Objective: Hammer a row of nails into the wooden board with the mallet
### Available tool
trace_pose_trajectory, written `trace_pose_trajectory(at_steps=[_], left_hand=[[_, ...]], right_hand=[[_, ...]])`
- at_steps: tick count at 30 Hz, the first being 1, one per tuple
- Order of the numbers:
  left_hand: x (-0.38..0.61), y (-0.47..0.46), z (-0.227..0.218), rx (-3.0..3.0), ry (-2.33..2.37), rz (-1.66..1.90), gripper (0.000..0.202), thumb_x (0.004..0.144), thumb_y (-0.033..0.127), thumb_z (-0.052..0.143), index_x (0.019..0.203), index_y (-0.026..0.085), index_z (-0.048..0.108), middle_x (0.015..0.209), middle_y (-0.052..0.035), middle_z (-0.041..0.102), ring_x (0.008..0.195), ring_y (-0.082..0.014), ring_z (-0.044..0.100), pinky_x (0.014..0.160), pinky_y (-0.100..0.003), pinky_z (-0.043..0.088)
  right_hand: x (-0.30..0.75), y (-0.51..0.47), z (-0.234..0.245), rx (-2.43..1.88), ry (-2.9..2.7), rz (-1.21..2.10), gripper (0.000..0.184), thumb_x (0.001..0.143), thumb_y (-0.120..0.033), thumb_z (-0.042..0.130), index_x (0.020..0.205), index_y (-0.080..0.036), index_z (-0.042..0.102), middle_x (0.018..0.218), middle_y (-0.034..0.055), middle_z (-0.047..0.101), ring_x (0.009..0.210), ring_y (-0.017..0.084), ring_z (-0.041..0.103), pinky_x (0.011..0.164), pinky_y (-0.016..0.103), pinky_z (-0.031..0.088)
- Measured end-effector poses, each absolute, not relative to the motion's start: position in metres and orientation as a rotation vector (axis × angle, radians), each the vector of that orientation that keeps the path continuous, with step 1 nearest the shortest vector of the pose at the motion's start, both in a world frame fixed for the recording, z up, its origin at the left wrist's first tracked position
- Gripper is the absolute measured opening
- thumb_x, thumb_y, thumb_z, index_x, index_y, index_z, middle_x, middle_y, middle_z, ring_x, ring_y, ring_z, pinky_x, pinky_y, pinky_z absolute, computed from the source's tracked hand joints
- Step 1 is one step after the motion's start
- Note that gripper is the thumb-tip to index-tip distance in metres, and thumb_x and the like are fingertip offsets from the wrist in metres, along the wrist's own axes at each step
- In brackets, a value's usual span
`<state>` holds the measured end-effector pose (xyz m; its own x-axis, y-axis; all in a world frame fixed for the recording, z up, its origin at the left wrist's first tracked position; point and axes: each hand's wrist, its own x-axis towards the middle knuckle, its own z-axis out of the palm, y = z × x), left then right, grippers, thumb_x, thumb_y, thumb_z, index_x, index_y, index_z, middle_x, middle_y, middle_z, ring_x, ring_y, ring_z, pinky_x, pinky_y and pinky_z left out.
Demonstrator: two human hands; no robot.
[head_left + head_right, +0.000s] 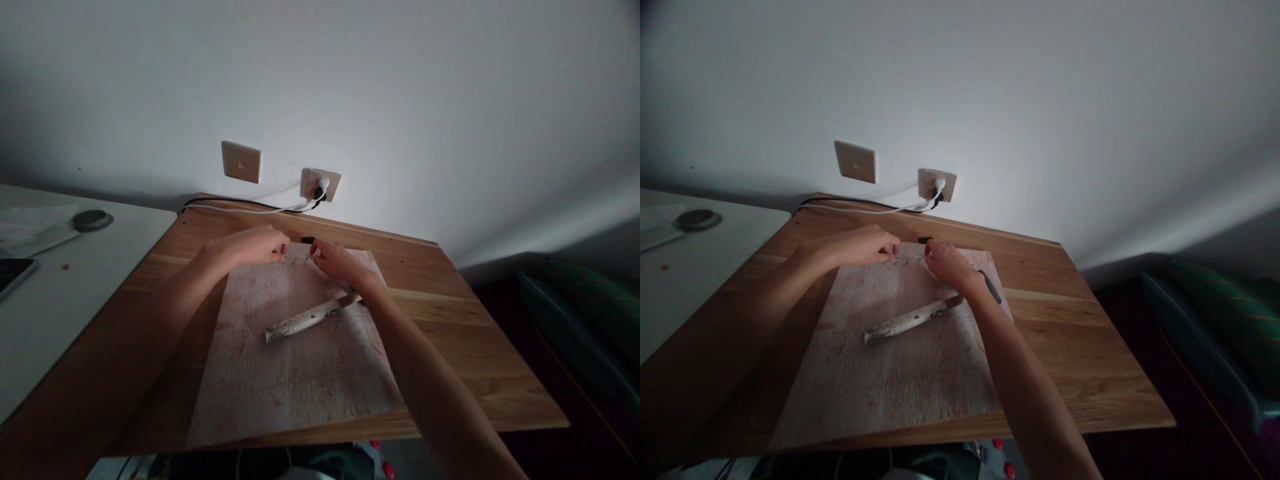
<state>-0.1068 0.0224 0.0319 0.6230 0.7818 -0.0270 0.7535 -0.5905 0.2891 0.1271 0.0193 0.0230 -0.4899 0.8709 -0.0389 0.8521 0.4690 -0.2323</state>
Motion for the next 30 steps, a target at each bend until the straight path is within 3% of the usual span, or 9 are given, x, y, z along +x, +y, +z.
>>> trace_pose_trajectory(at_steps=[6, 16, 22, 30], left_hand=[[-0.1, 0.02, 0.027, 2.621, 1.148, 0.225, 0.022, 0.085, 0.008, 0.061, 0.091, 0.021, 0.077, 0.085, -0.0026, 0.078, 0.074, -0.018, 0.07, 0.07, -0.027, 0.044], [-0.096, 0.014, 0.036, 2.538, 1.218, 0.215, 0.013, 0.09, 0.019, 0.063, 0.086, 0.018, 0.076, 0.081, -0.005, 0.077, 0.071, -0.0187, 0.068, 0.068, -0.029, 0.043], [-0.091, 0.011, 0.036, 2.455, 1.082, 0.132, 0.013, 0.091, 0.026, 0.068, 0.084, 0.021, 0.078, 0.081, -0.0019, 0.078, 0.069, -0.0161, 0.068, 0.066, -0.027, 0.041], [-0.087, 0.009, 0.03, 2.446, 1.279, 0.009, 0.015, 0.089, 0.037, 0.071, 0.085, 0.023, 0.075, 0.08, -0.0033, 0.076, 0.067, -0.0183, 0.065, 0.059, -0.028, 0.038]], right_hand=[[0.129, 0.021, 0.02, -1.512, -2.603, 0.375, 0.033, 0.092, -0.003, 0.047, 0.115, -0.012, 0.068, 0.116, 0.0153, 0.073, 0.111, 0.024, 0.065, 0.096, 0.032, 0.043], [0.137, 0.028, 0.022, -1.521, -2.617, 0.505, 0.038, 0.089, -0.005, 0.053, 0.122, -0.016, 0.068, 0.097, 0.0073, 0.075, 0.085, 0.019, 0.065, 0.082, 0.028, 0.045], [0.136, 0.025, 0.021, -1.571, -2.544, 0.421, 0.037, 0.096, -0.007, 0.046, 0.126, -0.013, 0.066, 0.112, 0.0123, 0.075, 0.104, 0.023, 0.067, 0.092, 0.031, 0.045], [0.133, 0.021, 0.02, -1.549, -2.571, 0.402, 0.04, 0.094, -0.004, 0.046, 0.129, -0.011, 0.064, 0.127, 0.0164, 0.073, 0.121, 0.026, 0.064, 0.104, 0.034, 0.042]])
